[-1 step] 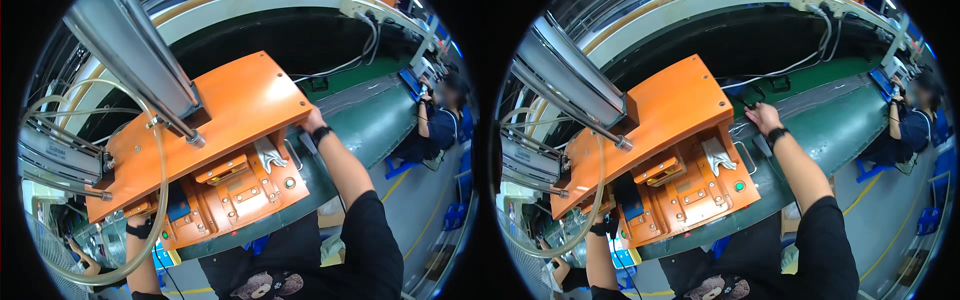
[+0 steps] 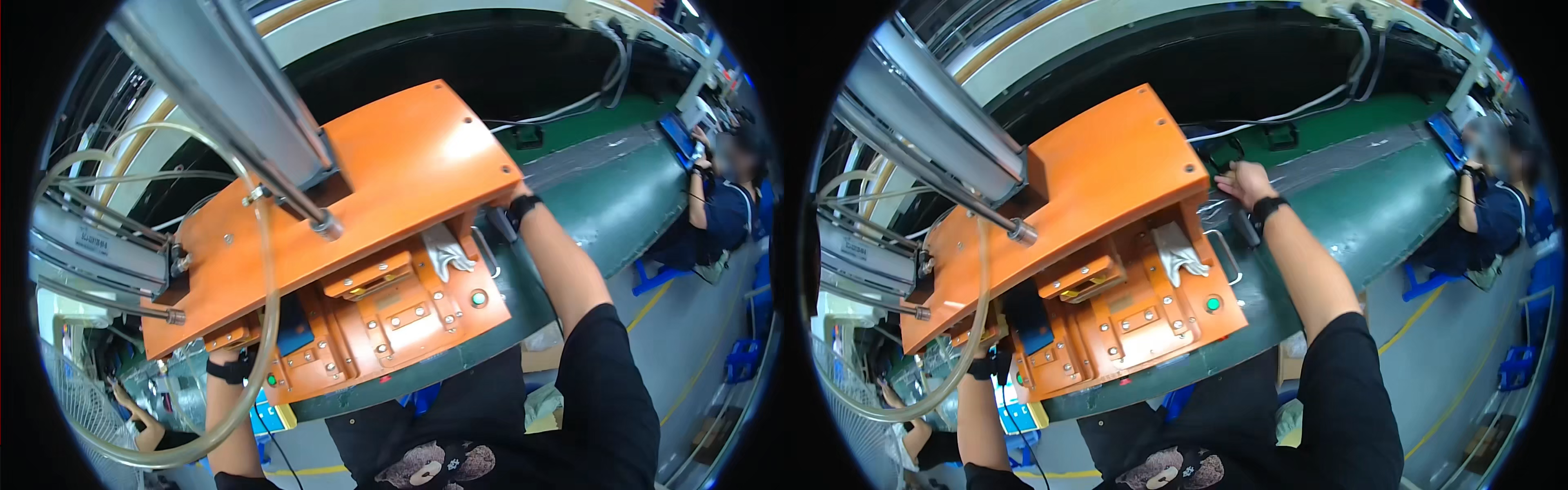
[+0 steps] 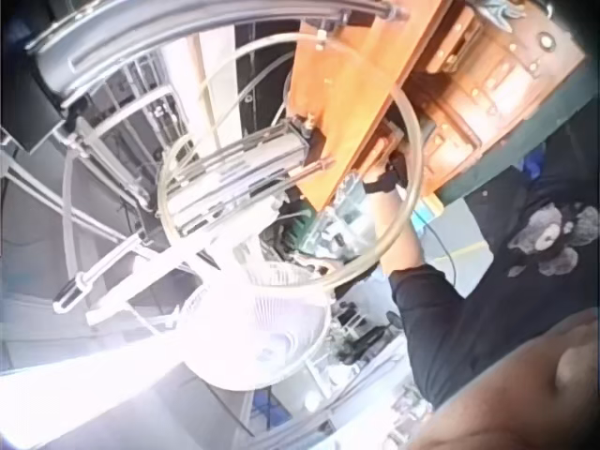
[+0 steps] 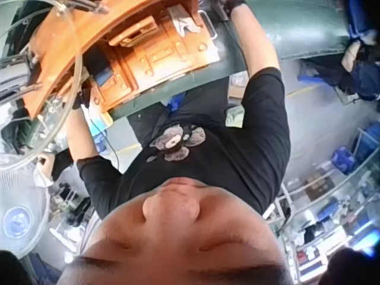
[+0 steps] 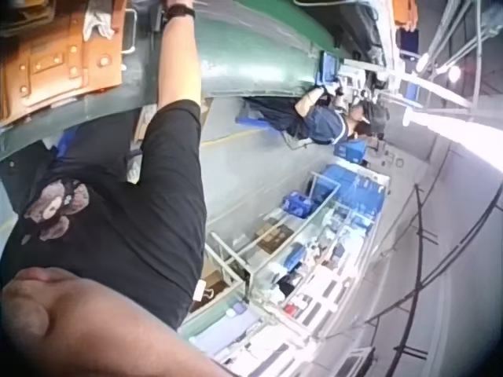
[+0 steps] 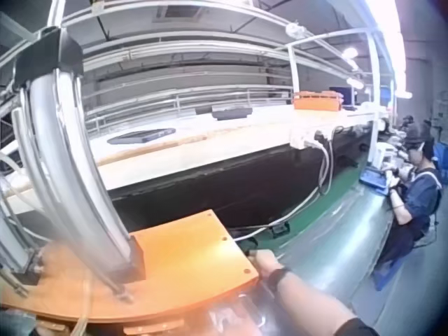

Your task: Operating a press machine to assemble electronic components, likely mobile phone frames or similar plastic-rubber-foam parts.

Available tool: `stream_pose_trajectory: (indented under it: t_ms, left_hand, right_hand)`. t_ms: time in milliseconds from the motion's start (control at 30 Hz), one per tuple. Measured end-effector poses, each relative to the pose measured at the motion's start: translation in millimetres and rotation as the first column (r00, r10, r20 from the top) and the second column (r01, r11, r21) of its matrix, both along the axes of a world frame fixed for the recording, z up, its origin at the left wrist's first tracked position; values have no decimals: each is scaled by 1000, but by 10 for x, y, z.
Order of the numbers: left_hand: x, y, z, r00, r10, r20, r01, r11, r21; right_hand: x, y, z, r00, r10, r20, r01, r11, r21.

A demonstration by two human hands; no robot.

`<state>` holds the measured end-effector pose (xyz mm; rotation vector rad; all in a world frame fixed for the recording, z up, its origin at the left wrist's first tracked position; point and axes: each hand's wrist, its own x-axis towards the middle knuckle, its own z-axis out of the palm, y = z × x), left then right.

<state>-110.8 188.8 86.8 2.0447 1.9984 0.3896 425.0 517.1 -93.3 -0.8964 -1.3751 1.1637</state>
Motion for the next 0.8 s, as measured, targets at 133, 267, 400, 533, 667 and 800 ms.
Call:
stream_pose_trajectory:
  t_ms: [133,267,400,533,667,800]
  left_hand:
    - [-46,344,162,986,138,-94,-141,990,-25]
    - [40,285,102,970,193,-145,-200,979,-31]
    - [21,192,84,967,187,-174,-195,981,-25]
    - [50,251,97,968,174,-181,-180,984,-18]
    - [148,553,50,981,117,-157,-118,993,0]
    - [25,409,86,977,131,-168,-131,991,16]
  right_hand:
    - [-392,515,665,498,-512,699,470,837,278]
    - [-348,395,1027,41,-436,899,568,751,338]
    - [-212,642,713,29,-429,903,584,740,333]
    - [-179,694,760,180,-393,902,621,756,206]
    - [385,905,718,641,-349,683,539,838,-78]
    - [61,-57,1140,956,-293,-7,274,904,-328]
